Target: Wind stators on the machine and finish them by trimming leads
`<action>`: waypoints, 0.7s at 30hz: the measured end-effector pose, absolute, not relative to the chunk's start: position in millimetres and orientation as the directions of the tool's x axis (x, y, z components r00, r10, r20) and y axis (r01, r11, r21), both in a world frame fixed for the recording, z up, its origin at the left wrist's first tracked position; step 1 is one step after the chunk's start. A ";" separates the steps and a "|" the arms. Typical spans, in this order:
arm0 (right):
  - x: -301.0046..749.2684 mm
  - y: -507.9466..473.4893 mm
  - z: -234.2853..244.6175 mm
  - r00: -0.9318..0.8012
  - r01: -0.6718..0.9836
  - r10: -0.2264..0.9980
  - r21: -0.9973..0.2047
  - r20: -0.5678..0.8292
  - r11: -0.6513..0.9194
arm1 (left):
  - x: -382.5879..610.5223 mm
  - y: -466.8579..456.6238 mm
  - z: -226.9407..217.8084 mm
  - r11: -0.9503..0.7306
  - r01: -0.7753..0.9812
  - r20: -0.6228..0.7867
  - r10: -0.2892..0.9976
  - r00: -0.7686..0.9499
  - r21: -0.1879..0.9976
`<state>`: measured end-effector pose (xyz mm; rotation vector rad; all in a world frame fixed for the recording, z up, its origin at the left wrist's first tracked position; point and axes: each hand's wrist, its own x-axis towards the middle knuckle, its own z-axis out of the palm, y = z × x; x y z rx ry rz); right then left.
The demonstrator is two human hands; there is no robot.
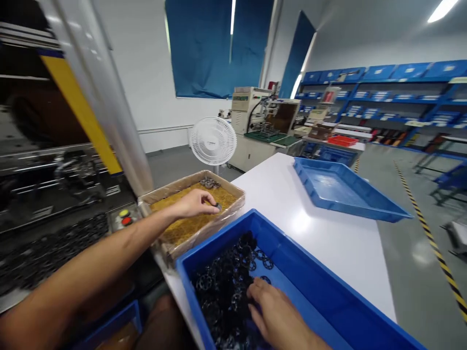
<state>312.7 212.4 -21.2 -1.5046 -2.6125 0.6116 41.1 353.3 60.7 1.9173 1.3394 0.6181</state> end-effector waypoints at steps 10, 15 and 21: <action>301.1 222.3 -9.4 -0.505 0.677 0.768 -0.372 0.393 0.635 | -36.7 80.7 5.0 0.000 -0.432 0.025 0.998 0.053 0.902; 232.5 146.8 44.6 -0.512 0.478 0.590 -0.363 0.624 0.800 | -29.3 46.5 -1.3 0.007 -0.502 0.012 0.999 0.034 0.865; 180.5 85.6 51.0 -0.588 0.109 0.448 -0.483 0.674 0.869 | -10.1 27.7 -2.6 0.028 -0.450 0.008 0.997 0.077 0.892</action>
